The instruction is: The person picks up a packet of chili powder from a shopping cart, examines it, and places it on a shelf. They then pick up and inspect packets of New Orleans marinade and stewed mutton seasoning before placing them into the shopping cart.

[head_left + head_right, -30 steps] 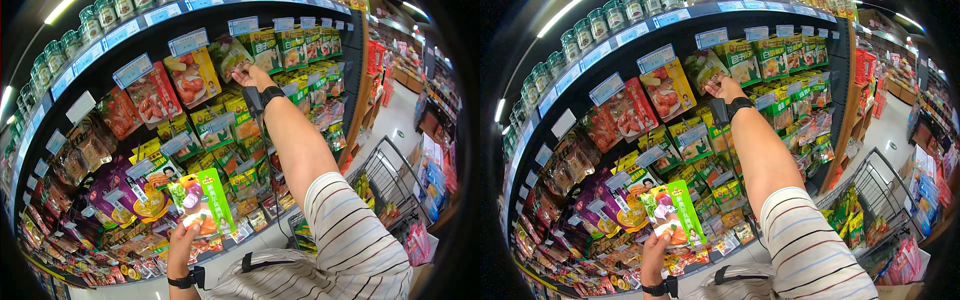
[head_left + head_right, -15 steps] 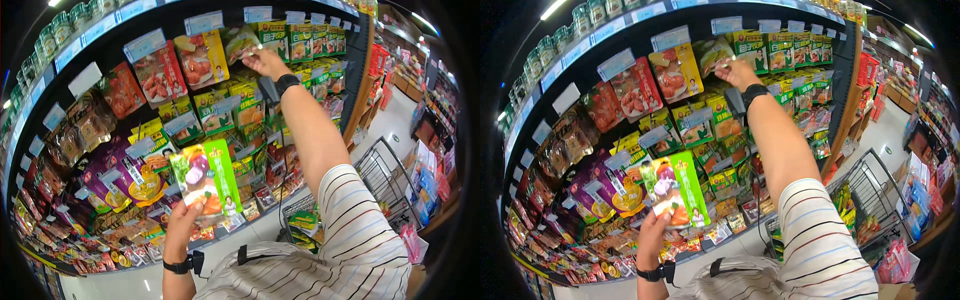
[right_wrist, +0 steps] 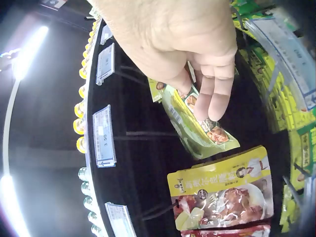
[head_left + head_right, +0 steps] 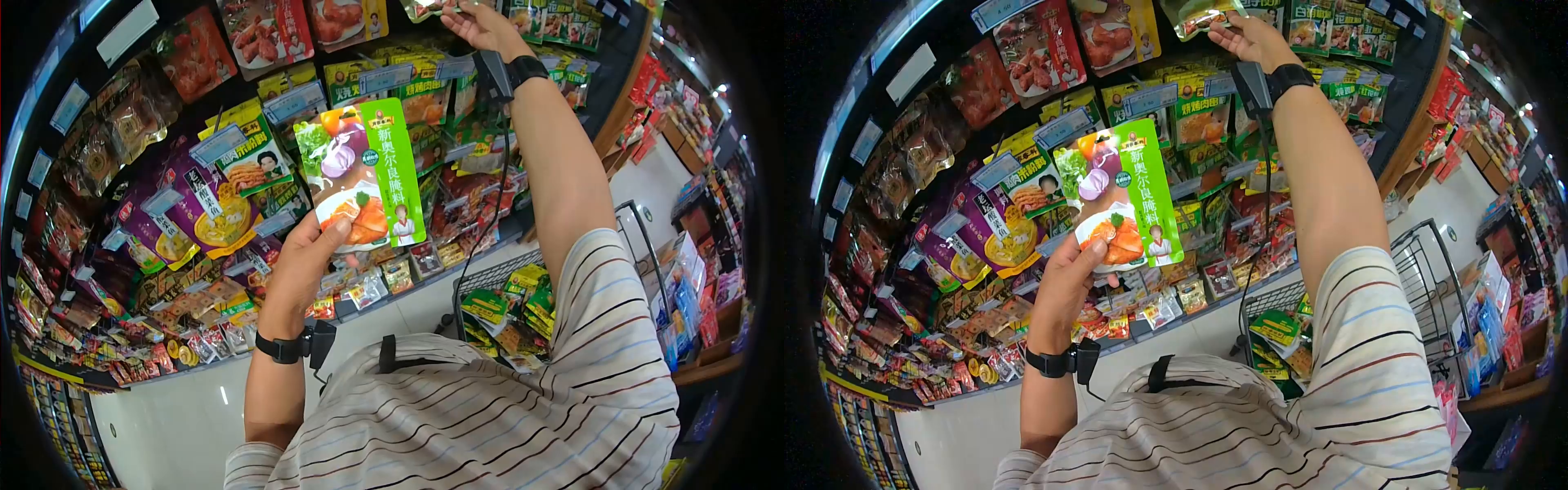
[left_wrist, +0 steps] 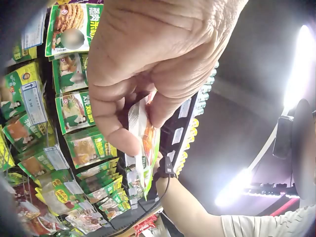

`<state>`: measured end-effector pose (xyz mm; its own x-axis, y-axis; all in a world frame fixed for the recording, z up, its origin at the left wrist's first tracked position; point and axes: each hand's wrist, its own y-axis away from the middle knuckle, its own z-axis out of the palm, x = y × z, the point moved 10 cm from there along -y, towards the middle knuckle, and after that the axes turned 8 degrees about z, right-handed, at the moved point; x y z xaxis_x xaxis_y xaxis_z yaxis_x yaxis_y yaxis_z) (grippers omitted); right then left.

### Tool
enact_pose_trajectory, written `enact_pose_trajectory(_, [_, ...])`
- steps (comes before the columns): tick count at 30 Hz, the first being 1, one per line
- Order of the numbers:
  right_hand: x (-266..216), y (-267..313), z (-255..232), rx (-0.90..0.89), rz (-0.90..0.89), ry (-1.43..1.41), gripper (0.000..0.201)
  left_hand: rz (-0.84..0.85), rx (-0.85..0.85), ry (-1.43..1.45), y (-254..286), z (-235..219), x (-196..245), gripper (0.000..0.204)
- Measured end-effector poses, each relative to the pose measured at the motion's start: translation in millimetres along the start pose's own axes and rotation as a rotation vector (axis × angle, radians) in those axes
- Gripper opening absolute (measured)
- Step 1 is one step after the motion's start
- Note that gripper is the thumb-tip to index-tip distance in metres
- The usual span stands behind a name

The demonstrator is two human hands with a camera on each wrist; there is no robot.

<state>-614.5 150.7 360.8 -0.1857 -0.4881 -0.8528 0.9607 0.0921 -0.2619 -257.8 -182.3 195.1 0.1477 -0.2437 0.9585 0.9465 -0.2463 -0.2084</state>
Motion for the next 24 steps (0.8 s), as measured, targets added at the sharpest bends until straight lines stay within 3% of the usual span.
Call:
enact_pose_trajectory(2, [-15, 45, 25, -0.035, 0.042, 0.237, 0.020, -0.049, 0.052, -0.020, 6, 0, -5, 0.042])
enact_pose_trajectory(5, [-15, 55, 34, -0.087, 0.008, 0.059, 0.021, -0.047, 0.026, -0.011, -2, 9, -1, 0.042])
enact_pose_trajectory(9, [-18, 81, 36, 0.089, 0.014, -0.039, 0.025, -0.050, 0.048, 0.013, 2, 10, -1, 0.041])
enact_pose_trajectory(24, [-46, 144, 21, 0.040, -0.105, -0.002, 0.033, -0.068, 0.057, 0.021, 4, 11, -14, 0.039])
